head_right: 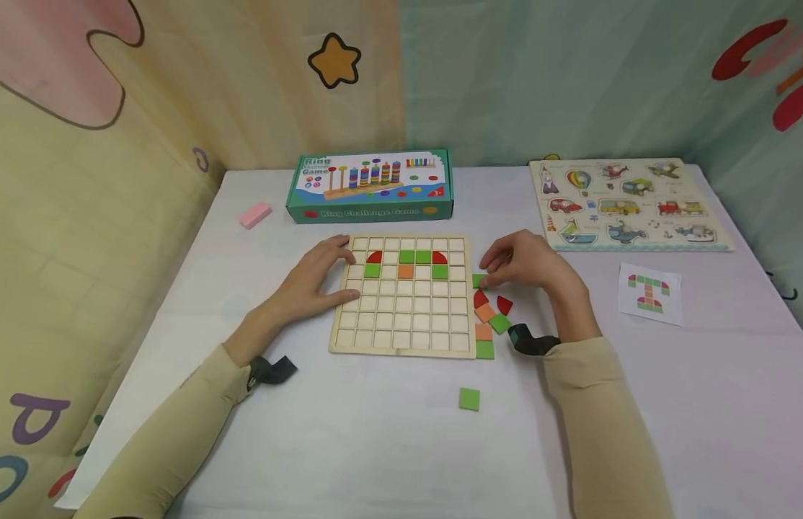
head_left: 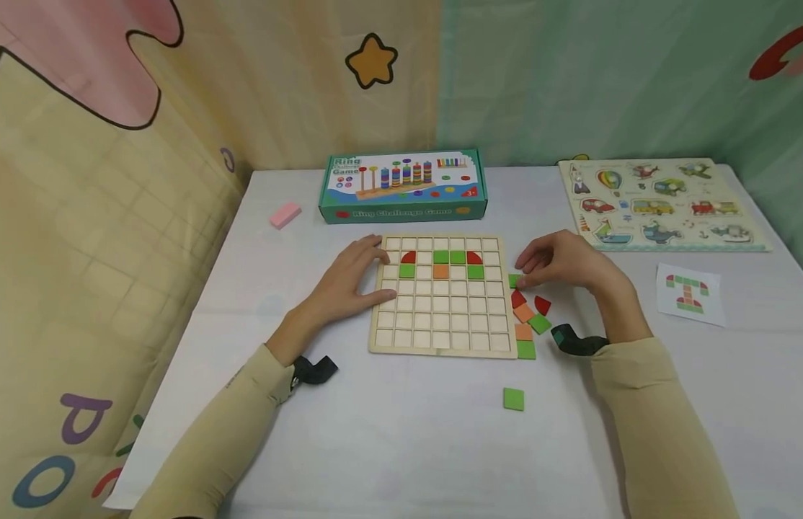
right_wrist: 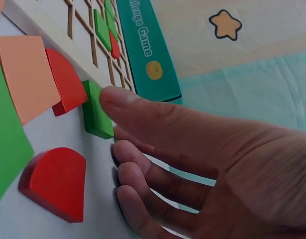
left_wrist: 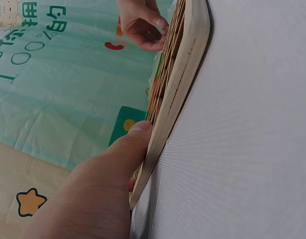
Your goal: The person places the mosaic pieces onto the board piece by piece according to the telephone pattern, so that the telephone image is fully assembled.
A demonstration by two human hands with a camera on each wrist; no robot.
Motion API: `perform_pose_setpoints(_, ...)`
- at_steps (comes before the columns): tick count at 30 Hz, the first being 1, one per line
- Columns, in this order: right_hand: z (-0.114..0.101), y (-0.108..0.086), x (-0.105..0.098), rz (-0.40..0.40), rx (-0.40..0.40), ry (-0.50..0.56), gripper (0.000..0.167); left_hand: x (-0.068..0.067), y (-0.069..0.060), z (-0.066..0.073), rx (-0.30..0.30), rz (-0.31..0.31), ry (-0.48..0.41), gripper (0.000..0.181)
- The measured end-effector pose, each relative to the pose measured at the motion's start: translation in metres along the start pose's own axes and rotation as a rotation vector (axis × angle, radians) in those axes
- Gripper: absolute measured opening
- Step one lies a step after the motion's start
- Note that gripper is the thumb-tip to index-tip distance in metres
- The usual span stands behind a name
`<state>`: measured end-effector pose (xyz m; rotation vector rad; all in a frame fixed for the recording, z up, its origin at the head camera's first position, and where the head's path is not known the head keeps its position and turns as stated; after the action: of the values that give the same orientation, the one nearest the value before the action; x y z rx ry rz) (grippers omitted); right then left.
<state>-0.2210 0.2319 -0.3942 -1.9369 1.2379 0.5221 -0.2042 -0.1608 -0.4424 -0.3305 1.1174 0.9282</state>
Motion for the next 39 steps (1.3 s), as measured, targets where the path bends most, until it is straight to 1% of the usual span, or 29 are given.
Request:
perform_pose_setpoints(2, -0.003, 0.0, 0.002, -0.032, -0.016, -0.026, 0.032, 0.0, 0.0, 0.0, 0.005, 0.003, 0.002, 0.058)
perform_pose_setpoints(4, -0.005, 0.0, 0.003, -0.048, -0.023, -0.045, 0.031, 0.0, 0.0, 0.0, 0.003, 0.003, 0.0, 0.058)
perform_pose_setpoints(9, -0.008, 0.0, 0.004, -0.041, -0.04, -0.075, 0.027, 0.0, 0.0, -0.001, -0.001, 0.003, -0.004, 0.058)
perform_pose_setpoints(12, -0.009, 0.0, 0.005, -0.038, -0.051, -0.084, 0.028, -0.001, 0.001, -0.001, -0.001, 0.003, -0.007, 0.057)
perform_pose_setpoints(19, -0.005, 0.0, 0.005, -0.043, -0.043, -0.058, 0.031, -0.001, 0.002, 0.0, -0.005, -0.01, -0.009, 0.057)
perform_pose_setpoints(24, -0.001, 0.0, 0.002, -0.039, -0.066, 0.007, 0.027, -0.001, 0.001, 0.001, -0.002, -0.004, -0.011, 0.057)
perform_pose_setpoints(27, 0.003, -0.001, 0.001, -0.002, -0.066, 0.058, 0.024, -0.001, 0.001, 0.001, 0.001, -0.006, -0.015, 0.057)
perform_pose_setpoints(31, 0.002, -0.001, 0.002, 0.083, -0.063, 0.13, 0.023, -0.001, 0.001, 0.001, 0.006, -0.013, -0.012, 0.057)
perform_pose_setpoints(36, -0.01, -0.001, 0.003, 0.214, -0.092, 0.182, 0.021, -0.002, 0.0, 0.001, 0.016, 0.006, -0.014, 0.058)
perform_pose_setpoints(39, -0.019, 0.0, 0.006, 0.26, -0.106, 0.188, 0.019, -0.002, 0.002, 0.001, 0.018, 0.009, -0.022, 0.057)
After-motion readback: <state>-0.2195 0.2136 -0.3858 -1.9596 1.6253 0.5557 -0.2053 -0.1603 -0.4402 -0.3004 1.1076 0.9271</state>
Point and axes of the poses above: each hand's wrist, its own y-axis towards the middle knuckle, its own x-axis out of the palm, z = x × y, the point moved 3 cm from there along y, towards the middle knuckle, and after that the axes turned 8 degrees about x, right-handed, at the moved point
